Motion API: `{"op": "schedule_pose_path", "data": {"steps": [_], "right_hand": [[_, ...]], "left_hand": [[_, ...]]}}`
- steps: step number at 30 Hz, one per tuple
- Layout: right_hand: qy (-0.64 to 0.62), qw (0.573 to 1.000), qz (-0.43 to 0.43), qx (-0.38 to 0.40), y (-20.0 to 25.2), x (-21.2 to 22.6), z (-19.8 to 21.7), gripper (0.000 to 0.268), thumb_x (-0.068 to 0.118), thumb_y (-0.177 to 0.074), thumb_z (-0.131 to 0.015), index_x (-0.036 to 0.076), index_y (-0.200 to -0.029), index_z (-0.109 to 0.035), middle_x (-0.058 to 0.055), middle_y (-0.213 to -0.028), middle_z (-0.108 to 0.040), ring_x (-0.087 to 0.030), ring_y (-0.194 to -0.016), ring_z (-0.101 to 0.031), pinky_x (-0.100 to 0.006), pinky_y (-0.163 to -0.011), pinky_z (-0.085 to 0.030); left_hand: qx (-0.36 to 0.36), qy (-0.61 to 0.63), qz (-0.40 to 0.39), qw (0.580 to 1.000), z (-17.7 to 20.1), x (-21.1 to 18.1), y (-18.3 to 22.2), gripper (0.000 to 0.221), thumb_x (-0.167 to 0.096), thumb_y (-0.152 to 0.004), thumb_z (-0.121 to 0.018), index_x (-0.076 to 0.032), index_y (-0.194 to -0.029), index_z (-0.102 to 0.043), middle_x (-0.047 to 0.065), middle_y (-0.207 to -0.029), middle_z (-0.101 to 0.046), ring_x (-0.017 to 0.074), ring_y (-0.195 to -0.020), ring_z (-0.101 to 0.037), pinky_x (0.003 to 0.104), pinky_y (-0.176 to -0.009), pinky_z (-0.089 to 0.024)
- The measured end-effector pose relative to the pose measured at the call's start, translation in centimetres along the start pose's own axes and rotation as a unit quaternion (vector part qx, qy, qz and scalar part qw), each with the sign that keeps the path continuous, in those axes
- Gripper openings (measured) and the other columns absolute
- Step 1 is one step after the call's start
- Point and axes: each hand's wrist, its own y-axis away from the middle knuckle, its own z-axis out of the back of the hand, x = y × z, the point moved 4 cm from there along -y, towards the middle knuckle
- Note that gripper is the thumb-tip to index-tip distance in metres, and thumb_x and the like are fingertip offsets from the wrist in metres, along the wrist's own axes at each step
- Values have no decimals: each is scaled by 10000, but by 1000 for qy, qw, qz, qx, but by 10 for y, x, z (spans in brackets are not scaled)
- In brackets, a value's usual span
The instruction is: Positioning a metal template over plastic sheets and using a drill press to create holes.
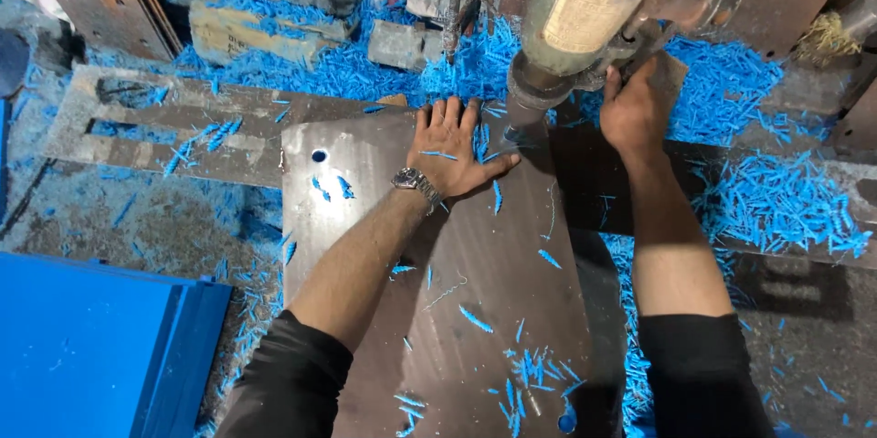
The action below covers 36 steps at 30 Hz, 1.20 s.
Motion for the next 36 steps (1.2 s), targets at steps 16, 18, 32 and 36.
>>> {"op": "schedule_pose_path", "data": {"steps": [16, 18, 32, 36], "right_hand": [[-52, 997, 46, -25, -29, -7, -10, 590, 287, -1061, -637, -75, -1458, -393, -334, -1079, -700, -536, -999, -689, -584, -829, -562], [11, 999, 5, -36, -33, -12, -19, 620, 279, -1062, -607, -79, -1485, -329, -307, -1068, -723, -477, -1004, -725, -552, -850, -584], [11, 1000, -1, -25, -72, -65, -87, 782, 216, -938, -718, -44, -1533, -282, -149, -1020, -741, -371, -1001, -743, -490, -839, -602], [-135, 980, 46, -139, -66, -15, -52, 643, 217, -957, -793, -77, -1424, -463, -251, -977, -719, -505, -974, -694, -521, -880, -585]], "left_hand": [[-97, 17, 43, 994, -32, 5, -3, 1157, -870, -724, -614, -93, -1559, -419, 263, -1514, -513, 440, -1421, -449, 583, -1225, -212], [-50, 15, 56, 997, -41, 7, -4, 1189, -911, -709, -571, -147, -1596, -365, 221, -1581, -454, 418, -1471, -403, 569, -1247, -174], [-157, -12, -6, 988, -20, 3, 1, 1121, -893, -623, -619, -77, -1387, -533, 213, -1241, -610, 337, -1200, -521, 522, -1153, -288], [-171, 15, -30, 985, -15, 6, 3, 1086, -899, -675, -603, -71, -1376, -538, 202, -1206, -584, 336, -1134, -522, 530, -1093, -318]]}}
